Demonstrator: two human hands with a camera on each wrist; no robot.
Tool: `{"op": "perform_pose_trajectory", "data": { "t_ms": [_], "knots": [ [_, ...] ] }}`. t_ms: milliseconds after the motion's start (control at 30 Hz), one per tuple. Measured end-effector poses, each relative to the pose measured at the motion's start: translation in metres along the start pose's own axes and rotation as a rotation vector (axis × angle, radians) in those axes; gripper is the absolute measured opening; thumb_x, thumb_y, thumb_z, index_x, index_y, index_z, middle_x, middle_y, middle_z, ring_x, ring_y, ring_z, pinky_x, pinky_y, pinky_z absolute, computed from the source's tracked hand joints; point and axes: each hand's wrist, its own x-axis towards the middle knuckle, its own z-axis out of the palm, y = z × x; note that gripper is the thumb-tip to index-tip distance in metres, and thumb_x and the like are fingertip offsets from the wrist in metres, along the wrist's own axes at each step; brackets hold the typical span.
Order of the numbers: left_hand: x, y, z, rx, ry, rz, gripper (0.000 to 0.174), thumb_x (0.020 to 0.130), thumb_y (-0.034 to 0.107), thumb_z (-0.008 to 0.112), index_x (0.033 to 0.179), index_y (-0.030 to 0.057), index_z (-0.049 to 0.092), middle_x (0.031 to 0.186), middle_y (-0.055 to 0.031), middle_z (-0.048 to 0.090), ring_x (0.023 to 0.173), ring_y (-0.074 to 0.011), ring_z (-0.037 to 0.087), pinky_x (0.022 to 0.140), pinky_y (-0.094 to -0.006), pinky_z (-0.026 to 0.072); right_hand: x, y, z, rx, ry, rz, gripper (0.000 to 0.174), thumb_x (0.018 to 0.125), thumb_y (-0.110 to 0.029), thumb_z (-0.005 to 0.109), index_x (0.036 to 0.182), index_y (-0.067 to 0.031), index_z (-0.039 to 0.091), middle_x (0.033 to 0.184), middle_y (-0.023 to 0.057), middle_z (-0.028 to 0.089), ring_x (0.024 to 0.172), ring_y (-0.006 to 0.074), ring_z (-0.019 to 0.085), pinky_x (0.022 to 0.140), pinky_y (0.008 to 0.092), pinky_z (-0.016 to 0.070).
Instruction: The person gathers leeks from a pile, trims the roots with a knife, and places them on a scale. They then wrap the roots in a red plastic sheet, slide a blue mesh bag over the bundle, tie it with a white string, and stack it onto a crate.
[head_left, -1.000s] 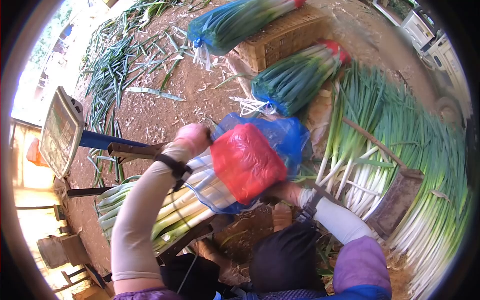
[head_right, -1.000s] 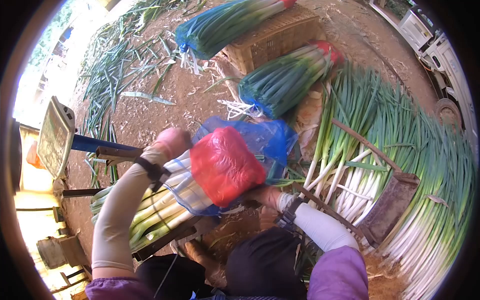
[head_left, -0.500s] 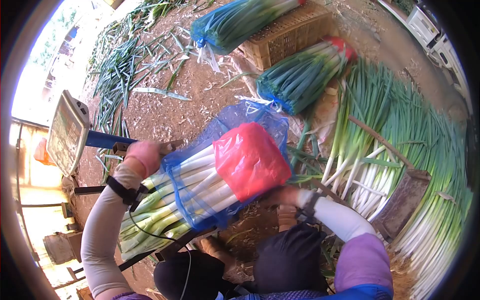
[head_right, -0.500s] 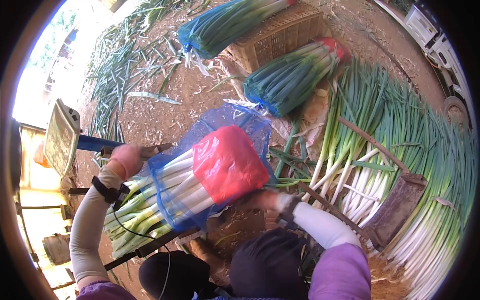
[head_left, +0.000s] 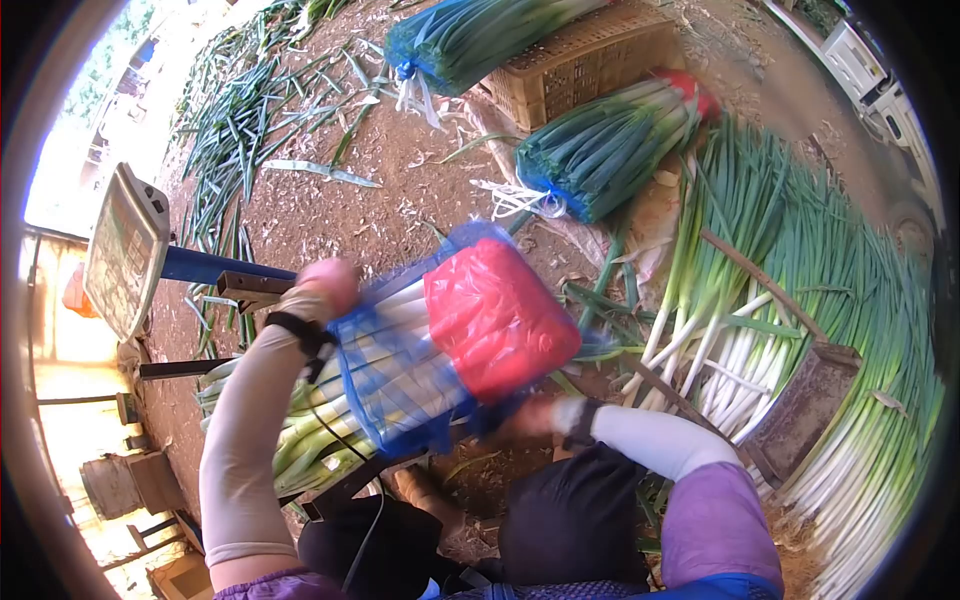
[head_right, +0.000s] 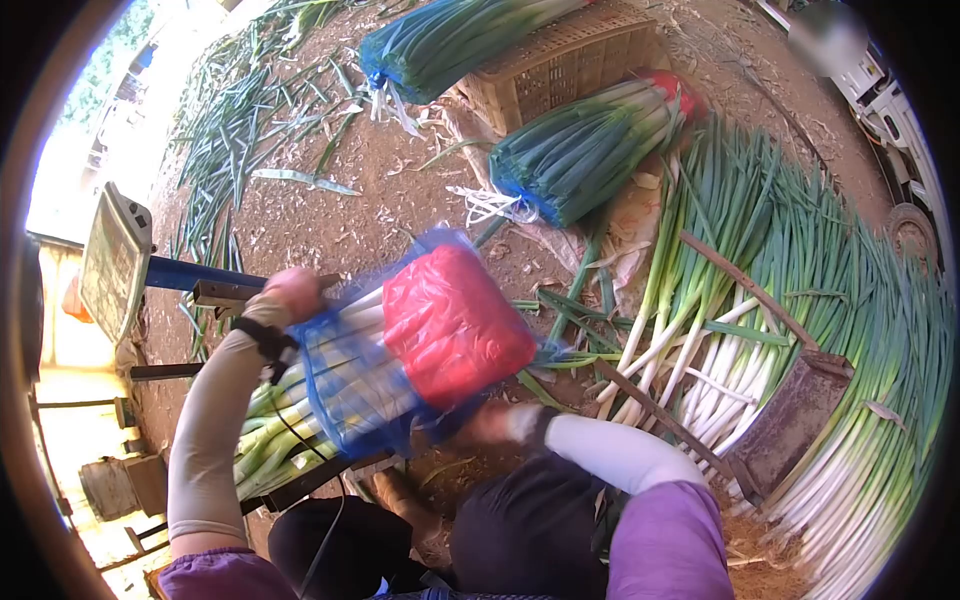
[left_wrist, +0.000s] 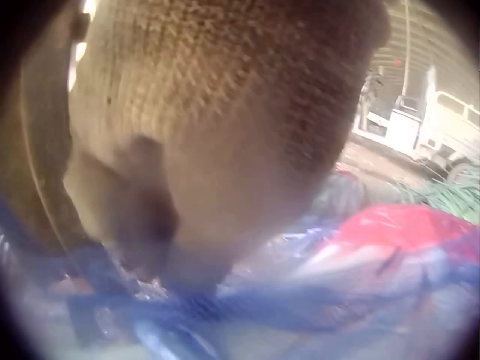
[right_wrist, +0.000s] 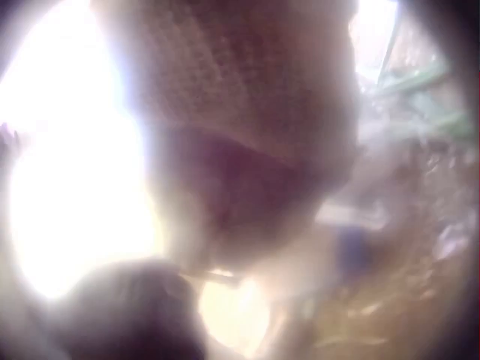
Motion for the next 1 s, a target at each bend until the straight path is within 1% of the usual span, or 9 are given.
{"op": "perform_pose_trajectory", "data": {
  "t_ms": [33,133,233,400,567,733,833,933,1000],
  "knots": [
    [-0.016,-0.014,0.000,0.039,-0.072,-0.027,0.034,0.082,0.036,0.058,0.100,0.0097,0.071,0.099,-0.0166,0.069,0.094,-0.0334,0.066,0.084,-0.0413,0.0522,0.009,0.002,0.024,0.643,-0.119,0.043,0.041,0.090,-0.038,0.059,0.117,-0.0082,0.062,0.110,0.0081,0.066,0.103,0.0188,0.059,0.092,0.0355,0.0453],
    [-0.029,-0.015,0.015,0.019,0.003,-0.060,0.032,0.080,0.032,0.063,0.099,0.0068,0.071,0.105,-0.0142,0.069,0.100,-0.0338,0.065,0.086,-0.0417,0.0518,0.026,0.005,0.031,0.892,-0.272,-0.083,0.039,0.092,-0.034,0.056,0.120,-0.0074,0.060,0.114,0.0081,0.064,0.105,0.0204,0.058,0.096,0.0374,0.0436],
    [-0.042,-0.026,0.027,-0.320,0.128,0.031,0.034,0.079,0.033,0.064,0.096,0.0047,0.071,0.098,-0.0178,0.069,0.095,-0.0369,0.065,0.083,-0.0427,0.0513,0.015,0.003,0.016,0.546,-0.267,-0.047,0.038,0.092,-0.032,0.054,0.120,-0.0067,0.060,0.115,0.0085,0.064,0.105,0.0207,0.058,0.096,0.0372,0.0436],
    [-0.089,-0.040,0.021,-0.754,0.143,0.026,0.024,0.083,0.024,0.070,0.092,0.0013,0.069,0.081,-0.0065,0.068,0.072,-0.0133,0.061,0.068,-0.0285,0.0518,0.005,0.001,0.014,0.343,-0.241,-0.008,0.037,0.094,-0.029,0.052,0.121,-0.0055,0.059,0.116,0.0090,0.063,0.105,0.0212,0.058,0.095,0.0368,0.0437],
    [-0.175,-0.077,-0.014,-1.683,-0.020,0.001,0.026,0.091,0.016,0.060,0.113,0.0033,0.061,0.100,-0.0057,0.066,0.076,-0.0088,0.061,0.065,-0.0247,0.0533,0.006,-0.001,0.018,0.271,-0.236,0.007,0.036,0.095,-0.026,0.049,0.122,-0.0043,0.059,0.116,0.0096,0.063,0.105,0.0218,0.058,0.095,0.0364,0.0438],
    [-0.272,-0.047,-0.083,-1.604,0.462,0.211,0.016,0.093,0.010,0.053,0.106,0.0026,0.060,0.095,-0.0046,0.063,0.079,-0.0084,0.058,0.064,-0.0195,0.0484,0.010,-0.009,0.013,0.133,-0.234,0.011,0.035,0.096,-0.023,0.046,0.123,-0.0031,0.058,0.117,0.0101,0.063,0.106,0.0223,0.057,0.095,0.0361,0.0438],
    [-0.253,-0.051,-0.087,-1.387,0.447,0.429,0.023,0.095,0.021,0.053,0.108,0.0034,0.061,0.094,-0.0031,0.063,0.082,-0.0085,0.058,0.060,-0.0239,0.0484,0.011,-0.018,0.006,-0.052,-0.253,0.026,0.035,0.097,-0.021,0.045,0.124,-0.0024,0.058,0.118,0.0104,0.062,0.106,0.0227,0.057,0.094,0.0359,0.0439],
    [-0.199,-0.021,-0.093,-1.508,0.366,0.435,0.042,0.092,0.037,0.062,0.115,0.0019,0.061,0.108,-0.0089,0.066,0.093,-0.0140,0.062,0.087,-0.0267,0.0513,0.010,-0.023,-0.004,-0.353,-0.343,0.056,0.035,0.097,-0.019,0.043,0.124,-0.0017,0.058,0.118,0.0108,0.062,0.106,0.0230,0.057,0.094,0.0356,0.0439],
    [-0.138,-0.002,-0.088,-1.616,0.350,0.623,0.035,0.091,0.032,0.065,0.114,0.0058,0.064,0.107,-0.0078,0.068,0.092,-0.0151,0.065,0.081,-0.0270,0.0543,0.010,-0.022,-0.012,-0.565,-0.451,0.059,0.035,0.098,-0.017,0.042,0.125,-0.0012,0.058,0.119,0.0110,0.062,0.106,0.0232,0.057,0.094,0.0355,0.0440]
  ]
}}
